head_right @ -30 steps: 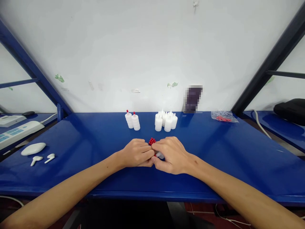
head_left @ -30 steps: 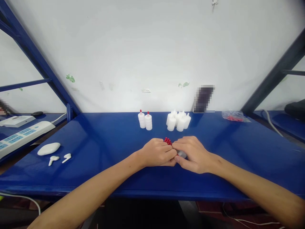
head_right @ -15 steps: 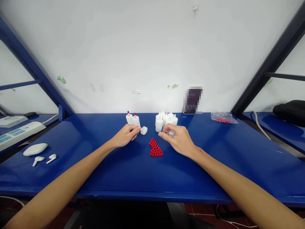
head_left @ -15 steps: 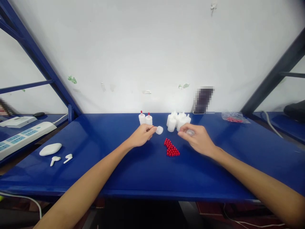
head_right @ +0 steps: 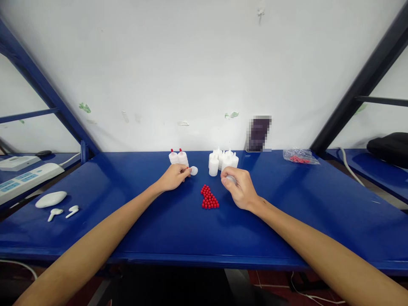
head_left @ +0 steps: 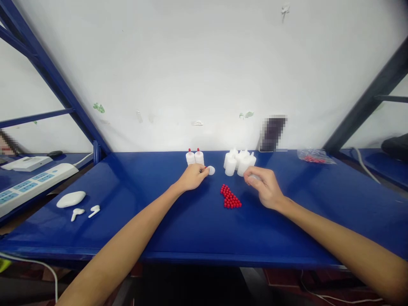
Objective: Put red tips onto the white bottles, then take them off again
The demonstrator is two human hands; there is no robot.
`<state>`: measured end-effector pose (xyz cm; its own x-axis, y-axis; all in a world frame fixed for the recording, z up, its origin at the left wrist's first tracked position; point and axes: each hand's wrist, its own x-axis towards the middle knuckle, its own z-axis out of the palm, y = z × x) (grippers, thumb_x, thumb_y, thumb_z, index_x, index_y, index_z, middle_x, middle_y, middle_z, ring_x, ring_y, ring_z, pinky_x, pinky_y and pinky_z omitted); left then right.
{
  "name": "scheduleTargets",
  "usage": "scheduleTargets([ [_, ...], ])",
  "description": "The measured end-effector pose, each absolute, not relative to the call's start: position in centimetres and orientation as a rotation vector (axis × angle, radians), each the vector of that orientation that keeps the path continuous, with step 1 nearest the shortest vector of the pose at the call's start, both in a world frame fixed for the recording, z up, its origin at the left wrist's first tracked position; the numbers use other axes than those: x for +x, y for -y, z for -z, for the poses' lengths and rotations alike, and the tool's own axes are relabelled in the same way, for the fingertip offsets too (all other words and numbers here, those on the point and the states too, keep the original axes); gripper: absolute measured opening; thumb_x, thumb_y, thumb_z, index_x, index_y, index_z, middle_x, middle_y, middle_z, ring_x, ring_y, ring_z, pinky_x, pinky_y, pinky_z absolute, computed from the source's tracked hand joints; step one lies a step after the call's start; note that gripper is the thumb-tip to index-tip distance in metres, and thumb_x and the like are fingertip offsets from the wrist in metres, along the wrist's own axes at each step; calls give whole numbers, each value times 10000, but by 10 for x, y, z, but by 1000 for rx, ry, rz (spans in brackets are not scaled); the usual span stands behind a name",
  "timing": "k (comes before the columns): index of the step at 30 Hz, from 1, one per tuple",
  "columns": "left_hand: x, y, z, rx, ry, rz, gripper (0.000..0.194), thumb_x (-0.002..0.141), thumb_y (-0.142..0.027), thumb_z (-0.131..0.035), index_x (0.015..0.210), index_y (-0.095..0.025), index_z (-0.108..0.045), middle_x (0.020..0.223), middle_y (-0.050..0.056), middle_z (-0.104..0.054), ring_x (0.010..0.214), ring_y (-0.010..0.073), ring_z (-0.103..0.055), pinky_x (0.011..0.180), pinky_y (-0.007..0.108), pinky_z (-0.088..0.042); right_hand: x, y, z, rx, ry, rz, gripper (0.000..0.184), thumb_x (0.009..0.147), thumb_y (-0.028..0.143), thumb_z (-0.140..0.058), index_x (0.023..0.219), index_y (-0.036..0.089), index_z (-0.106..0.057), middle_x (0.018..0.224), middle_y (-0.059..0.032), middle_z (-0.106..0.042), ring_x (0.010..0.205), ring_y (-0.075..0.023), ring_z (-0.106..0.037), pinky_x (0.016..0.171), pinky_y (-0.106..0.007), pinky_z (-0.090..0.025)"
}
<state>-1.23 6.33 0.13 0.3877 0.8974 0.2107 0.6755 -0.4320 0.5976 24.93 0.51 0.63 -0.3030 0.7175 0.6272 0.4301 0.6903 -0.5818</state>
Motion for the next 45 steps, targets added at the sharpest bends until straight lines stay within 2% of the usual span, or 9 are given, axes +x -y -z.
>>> scheduleTargets([
  [4, -12, -66, -1, 2223, -1404, -721, 448, 909, -436, -426, 565, -165, -520, 490, -27, -451, 474, 108, -396, 543, 261, -299, 246, -4, -7, -903, 1972, -456, 289, 916, 336, -402, 705, 187, -531, 649, -2, -523, 615, -159, -494, 620, -304, -371],
  [9, -8, -65, 2, 2246, -1424, -753, 501, 921, -455, -423, 506, -177, -381, 489, -36, -390, 483, 97, -347, 545, 262, -248, 242, -1, -10, -931, 2022, -506, 301, 972, 355, -386, 784, 190, -553, 711, -8, -550, 659, -163, -519, 653, -303, -395],
  [15, -5, -46, -2, 2342, -1411, -922, 478, 946, -428, -433, 553, -169, -353, 511, -48, -353, 498, 84, -309, 544, 254, -223, 239, 3, -15, -875, 2085, -505, 364, 978, 343, -380, 691, 184, -537, 732, -34, -561, 689, -170, -530, 668, -312, -406],
  [20, 13, -14, -11, 2809, -923, -1322, 387, 953, -318, -478, 598, -168, -439, 525, -47, -449, 485, 73, -347, 516, 240, -259, 236, 14, -20, -822, 2163, -606, 350, 957, 397, -401, 699, 188, -510, 656, -7, -532, 607, -150, -480, 612, -297, -364],
  [25, 29, 9, -19, 3242, -323, -1643, 354, 930, -317, -535, 608, -186, -468, 511, -44, -469, 472, 90, -382, 492, 272, -269, 227, 33, -26, -680, 2247, -590, 289, 872, 479, -497, 973, 208, -489, 745, 13, -526, 609, -142, -441, 601, -285, -362],
  [31, 31, 16, -20, 3307, -218, -1637, 400, 945, -408, -534, 620, -188, -456, 539, -31, -489, 494, 100, -420, 499, 287, -264, 221, 40, -25, -654, 2359, -438, 393, 838, 454, -515, 1144, 230, -411, 750, 16, -550, 612, -165, -476, 615, -297, -378],
  [36, 30, 13, -19, 3357, -274, -1582, 384, 976, -375, -484, 642, -185, -472, 560, -27, -508, 499, 101, -425, 505, 294, -254, 223, 39, -26, -680, 2388, -490, 343, 907, 466, -455, 1140, 218, -416, 726, 20, -535, 595, -154, -462, 597, -280, -349],
  [41, 31, 14, -17, 3387, -300, -1484, 371, 996, -368, -437, 677, -185, -489, 567, -25, -519, 492, 101, -434, 504, 289, -273, 223, 39, -27, -713, 2403, -585, 388, 919, 479, -442, 1194, 210, -397, 713, 31, -537, 564, -144, -443, 569, -271, -326],
  [45, 33, 12, -15, 3393, -347, -1428, 360, 999, -322, -428, 672, -180, -473, 558, -31, -530, 471, 93, -442, 486, 276, -286, 223, 40, -28, -765, 2404, -630, 333, 922, 392, -440, 1200, 215, -389, 679, 54, -511, 529, -136, -419, 560, -271, -315],
])
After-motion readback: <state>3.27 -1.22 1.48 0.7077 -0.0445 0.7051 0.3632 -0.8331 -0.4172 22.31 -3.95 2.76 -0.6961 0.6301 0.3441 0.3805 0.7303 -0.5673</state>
